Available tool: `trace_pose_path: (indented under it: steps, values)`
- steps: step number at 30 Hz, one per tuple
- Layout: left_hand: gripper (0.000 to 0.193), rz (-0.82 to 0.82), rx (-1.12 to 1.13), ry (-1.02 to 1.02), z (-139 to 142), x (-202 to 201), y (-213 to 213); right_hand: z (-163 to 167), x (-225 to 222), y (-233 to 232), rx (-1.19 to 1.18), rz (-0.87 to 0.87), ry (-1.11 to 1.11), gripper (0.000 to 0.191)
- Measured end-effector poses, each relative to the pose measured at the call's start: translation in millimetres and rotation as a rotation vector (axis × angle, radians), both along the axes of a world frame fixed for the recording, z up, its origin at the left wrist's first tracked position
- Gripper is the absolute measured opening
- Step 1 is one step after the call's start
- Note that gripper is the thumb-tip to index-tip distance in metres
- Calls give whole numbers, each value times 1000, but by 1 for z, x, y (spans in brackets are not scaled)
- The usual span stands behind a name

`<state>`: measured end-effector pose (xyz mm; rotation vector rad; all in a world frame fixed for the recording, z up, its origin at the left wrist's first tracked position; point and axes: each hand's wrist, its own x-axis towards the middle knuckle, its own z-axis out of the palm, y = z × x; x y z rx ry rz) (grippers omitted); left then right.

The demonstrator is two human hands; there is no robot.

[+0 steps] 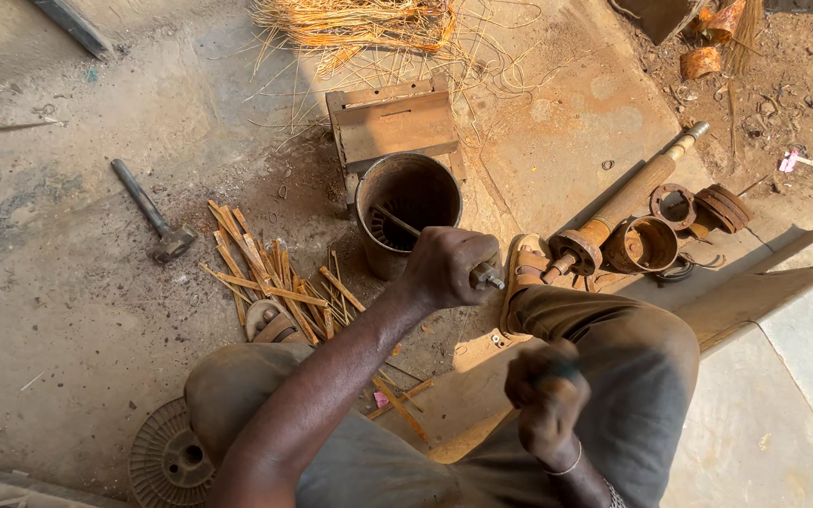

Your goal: The person sits on the ground and uses a hammer and chisel to shape or adjust a cylindrical metal object. They repeatedly strike the chisel against the metal, occasionally lifting the object to inspect the interior.

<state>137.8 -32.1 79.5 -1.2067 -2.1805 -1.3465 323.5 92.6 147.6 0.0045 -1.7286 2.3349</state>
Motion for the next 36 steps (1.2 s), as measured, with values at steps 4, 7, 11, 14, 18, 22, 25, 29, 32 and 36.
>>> trace_pose_path:
  steps: [4,7,11,14,18,22,25,29,32,36]
  values:
    - [22,-7,56,54,7,4,-2,-12,16,26,141,123,-532,47]
    - [20,-13,43,26,7,8,-7,13,40,45,8,-65,-107,50]
    - [24,-16,-27,5,2,4,-3,20,35,29,-28,-367,407,39]
    - [26,-8,32,31,1,-2,3,-12,18,12,201,-195,212,42]
    - [22,26,3,27,8,-3,6,-28,28,38,312,158,-366,48]
    - [24,8,15,27,13,5,2,8,48,57,40,-157,97,52]
    - [22,0,-6,33,12,9,3,16,34,39,18,-414,281,50]
    - [23,40,-28,28,7,3,4,-21,3,10,50,14,7,51]
    - [34,15,81,65,1,-3,5,-33,10,24,142,105,-365,54]
    - [22,22,-12,61,-10,-1,6,-2,38,51,-77,-51,-34,50]
